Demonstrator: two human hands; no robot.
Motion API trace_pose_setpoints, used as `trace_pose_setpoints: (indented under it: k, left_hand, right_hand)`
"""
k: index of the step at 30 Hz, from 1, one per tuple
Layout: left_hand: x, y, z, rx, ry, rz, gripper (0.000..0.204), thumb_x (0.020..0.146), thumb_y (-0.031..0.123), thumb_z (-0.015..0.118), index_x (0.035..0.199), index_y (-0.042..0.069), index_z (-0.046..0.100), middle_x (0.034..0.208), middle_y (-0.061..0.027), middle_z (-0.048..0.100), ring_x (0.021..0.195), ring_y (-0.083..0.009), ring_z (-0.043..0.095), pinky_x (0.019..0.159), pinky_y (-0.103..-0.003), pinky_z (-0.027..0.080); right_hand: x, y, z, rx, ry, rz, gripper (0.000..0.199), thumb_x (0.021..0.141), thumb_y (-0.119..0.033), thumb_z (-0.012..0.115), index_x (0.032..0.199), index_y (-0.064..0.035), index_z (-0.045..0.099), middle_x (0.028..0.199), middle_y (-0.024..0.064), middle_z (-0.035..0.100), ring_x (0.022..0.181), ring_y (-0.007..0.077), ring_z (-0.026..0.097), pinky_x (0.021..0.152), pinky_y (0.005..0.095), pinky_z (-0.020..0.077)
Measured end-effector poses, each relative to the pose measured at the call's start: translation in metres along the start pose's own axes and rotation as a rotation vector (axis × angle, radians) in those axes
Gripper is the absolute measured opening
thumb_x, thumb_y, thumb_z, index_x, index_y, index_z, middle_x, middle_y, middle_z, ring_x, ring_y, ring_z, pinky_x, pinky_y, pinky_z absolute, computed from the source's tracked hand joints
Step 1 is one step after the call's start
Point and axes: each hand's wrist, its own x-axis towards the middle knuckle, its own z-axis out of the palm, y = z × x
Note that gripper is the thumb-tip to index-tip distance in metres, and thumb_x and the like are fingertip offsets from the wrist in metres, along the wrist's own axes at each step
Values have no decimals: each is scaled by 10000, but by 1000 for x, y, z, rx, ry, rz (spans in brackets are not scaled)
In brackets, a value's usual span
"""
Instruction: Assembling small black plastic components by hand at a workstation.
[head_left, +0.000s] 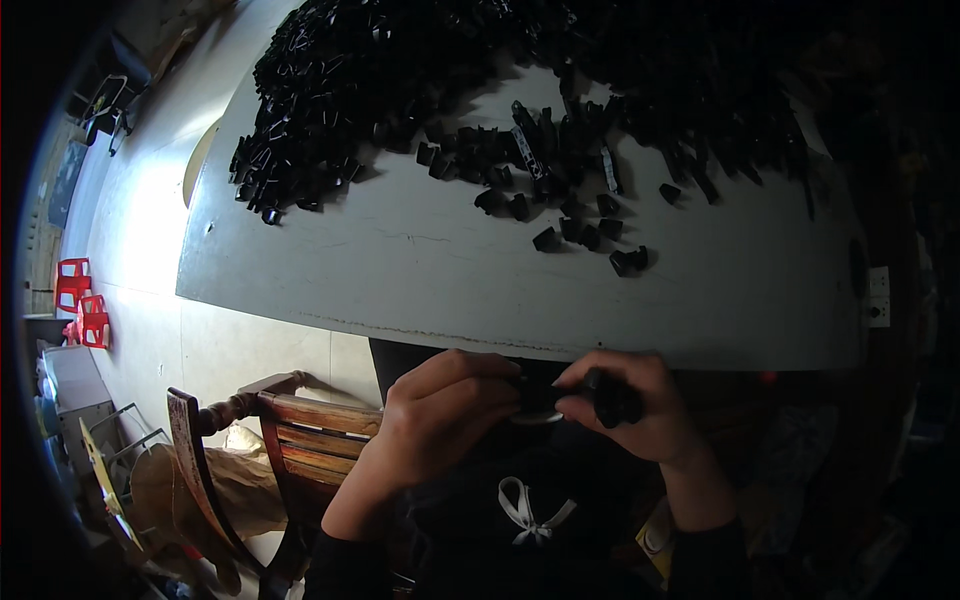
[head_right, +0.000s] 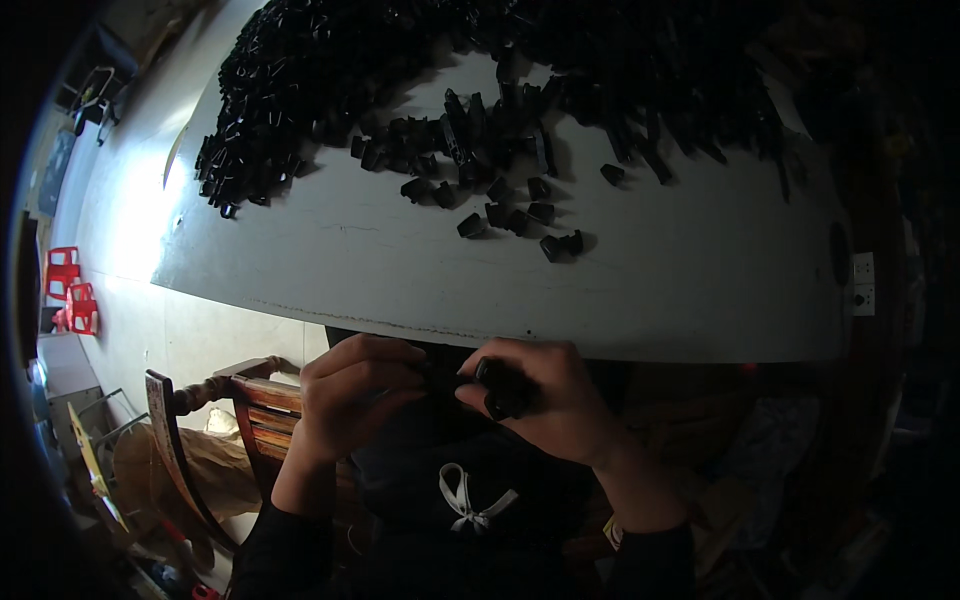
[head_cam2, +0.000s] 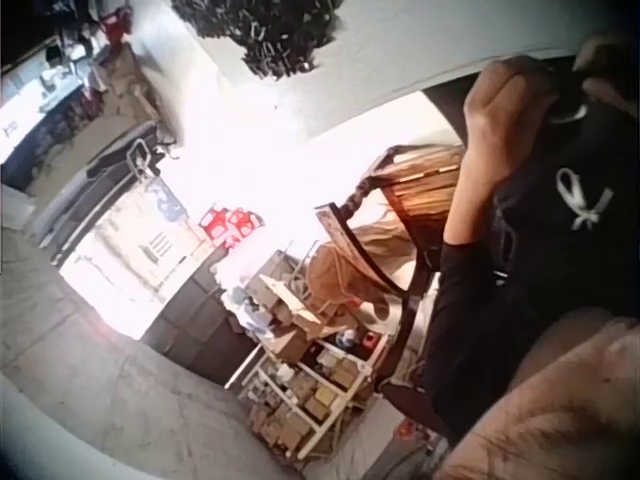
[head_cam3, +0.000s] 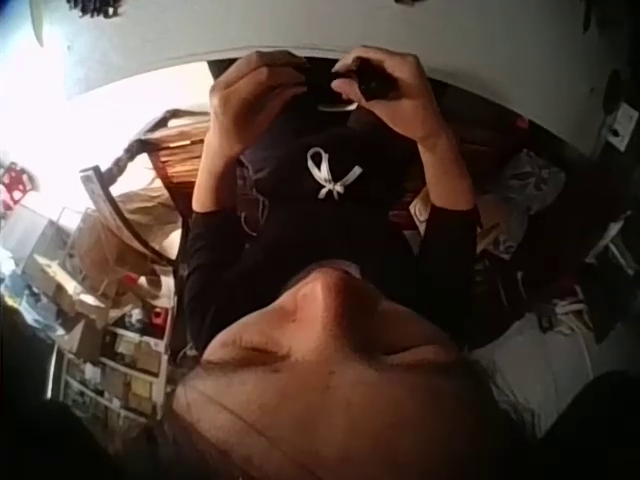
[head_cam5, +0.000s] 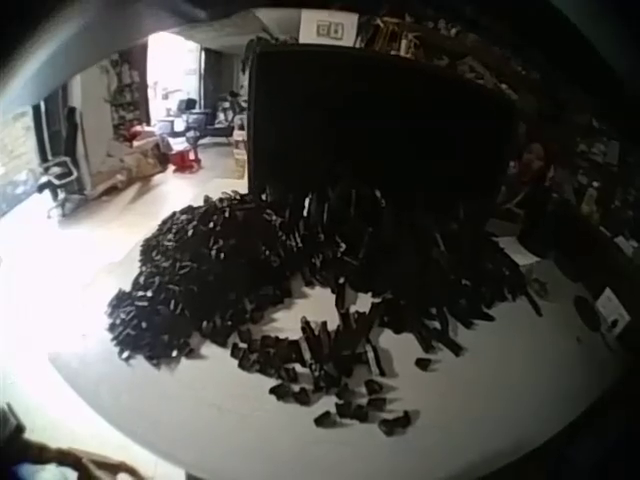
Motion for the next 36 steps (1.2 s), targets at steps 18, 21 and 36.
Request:
trace_pose_setpoints:
  k: [18,21,36]
  left_hand:
    - [-5,3,11,-476,-61,-53,267,830,212,685,936,-21,606,1051,-189,635,995,-274,627,803,-357,520]
    - [-7,15,27,-935,-18,-310,650,939,564,425,1132,-52,502,1184,-244,565,1190,-313,512,1019,-437,391]
    - [-31,12,52,-1057,-342,-321,727,990,501,124,1097,-48,588,1218,-230,532,1172,-321,496,1003,-401,359]
  right_hand:
    - [-1,1,1,-132,-122,-151,128,764,-113,722,821,-29,644,689,80,631,630,214,645,564,321,485]
    - [-7,5,20,-223,-195,-398,83,766,-91,669,771,-47,600,742,107,624,661,258,640,569,332,512]
    - [-38,17,55,-233,23,-378,130,799,-42,588,897,41,605,1000,158,608,888,293,635,773,384,522]
